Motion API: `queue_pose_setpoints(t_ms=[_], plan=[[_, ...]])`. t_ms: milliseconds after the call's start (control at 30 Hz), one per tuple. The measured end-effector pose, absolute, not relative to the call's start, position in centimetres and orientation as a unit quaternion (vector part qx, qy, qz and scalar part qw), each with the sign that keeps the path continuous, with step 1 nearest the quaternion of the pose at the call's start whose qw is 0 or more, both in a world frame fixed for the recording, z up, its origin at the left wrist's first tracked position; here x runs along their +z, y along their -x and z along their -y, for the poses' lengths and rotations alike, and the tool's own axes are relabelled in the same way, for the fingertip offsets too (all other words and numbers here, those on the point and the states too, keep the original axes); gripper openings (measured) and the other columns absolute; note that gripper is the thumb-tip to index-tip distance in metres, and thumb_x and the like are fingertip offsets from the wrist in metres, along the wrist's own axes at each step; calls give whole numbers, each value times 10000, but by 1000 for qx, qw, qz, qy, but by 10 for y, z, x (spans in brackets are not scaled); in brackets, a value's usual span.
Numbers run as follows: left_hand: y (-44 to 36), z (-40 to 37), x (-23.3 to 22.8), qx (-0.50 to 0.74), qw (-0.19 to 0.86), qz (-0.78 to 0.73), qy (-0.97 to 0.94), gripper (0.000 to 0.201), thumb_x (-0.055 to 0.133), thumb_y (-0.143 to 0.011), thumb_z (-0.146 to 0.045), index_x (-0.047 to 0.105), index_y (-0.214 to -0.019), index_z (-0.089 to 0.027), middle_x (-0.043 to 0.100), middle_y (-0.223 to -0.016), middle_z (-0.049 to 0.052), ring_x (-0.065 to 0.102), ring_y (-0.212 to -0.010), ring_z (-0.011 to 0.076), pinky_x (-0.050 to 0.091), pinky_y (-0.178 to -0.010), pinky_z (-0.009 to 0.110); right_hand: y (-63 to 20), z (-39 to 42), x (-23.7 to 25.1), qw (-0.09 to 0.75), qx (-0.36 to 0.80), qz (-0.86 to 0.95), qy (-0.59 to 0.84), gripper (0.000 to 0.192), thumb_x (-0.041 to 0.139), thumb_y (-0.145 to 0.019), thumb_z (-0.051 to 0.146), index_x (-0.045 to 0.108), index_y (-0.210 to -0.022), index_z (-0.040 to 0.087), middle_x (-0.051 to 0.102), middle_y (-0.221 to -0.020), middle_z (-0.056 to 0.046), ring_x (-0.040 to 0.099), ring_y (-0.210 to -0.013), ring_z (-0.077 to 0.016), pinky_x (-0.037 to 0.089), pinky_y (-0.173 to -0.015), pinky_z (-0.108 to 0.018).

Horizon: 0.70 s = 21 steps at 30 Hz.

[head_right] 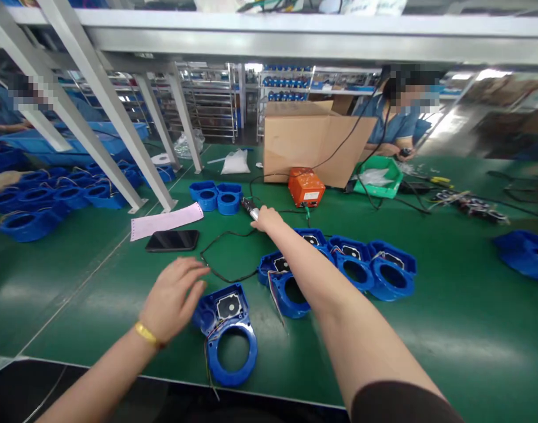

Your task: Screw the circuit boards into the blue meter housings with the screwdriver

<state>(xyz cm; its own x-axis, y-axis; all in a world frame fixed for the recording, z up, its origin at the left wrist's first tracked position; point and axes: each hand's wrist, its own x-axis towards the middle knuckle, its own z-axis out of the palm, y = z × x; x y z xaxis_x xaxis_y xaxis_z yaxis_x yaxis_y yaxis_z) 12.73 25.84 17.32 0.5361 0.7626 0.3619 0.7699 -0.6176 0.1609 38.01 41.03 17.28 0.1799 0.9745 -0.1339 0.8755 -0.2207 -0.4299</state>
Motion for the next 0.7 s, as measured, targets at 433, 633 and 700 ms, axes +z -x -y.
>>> queue_pose_setpoints(t_ms=[433,633,700], plan=[[-159,-180,137,-211,-56,372,902,557,543,-829,-475,496,-1289,-165,540,-1291,83,498,-1173,253,262,-1128,474,-400,-415,253,399,168,624,650,386,636,-784,207,530,-1151,154,619,-1063,-30,588,-935,-159,489,-816,-285],[-155,-184,151,-188,18,353,916,823,637,-686,-684,505,-1252,-102,542,-1278,154,527,-1136,306,269,-1084,535,-417,-347,319,732,292,516,335,348,633,-633,237,558,-972,228,561,-713,30,571,-642,-121,470,-594,-261],[-153,-184,153,-184,22,357,916,784,638,-692,-670,528,-1221,-102,558,-1261,149,541,-1123,304,293,-1071,527,-409,-318,322,760,352,466,285,352,671,-610,285,573,-941,215,533,-635,44,548,-573,-102,455,-536,-231]])
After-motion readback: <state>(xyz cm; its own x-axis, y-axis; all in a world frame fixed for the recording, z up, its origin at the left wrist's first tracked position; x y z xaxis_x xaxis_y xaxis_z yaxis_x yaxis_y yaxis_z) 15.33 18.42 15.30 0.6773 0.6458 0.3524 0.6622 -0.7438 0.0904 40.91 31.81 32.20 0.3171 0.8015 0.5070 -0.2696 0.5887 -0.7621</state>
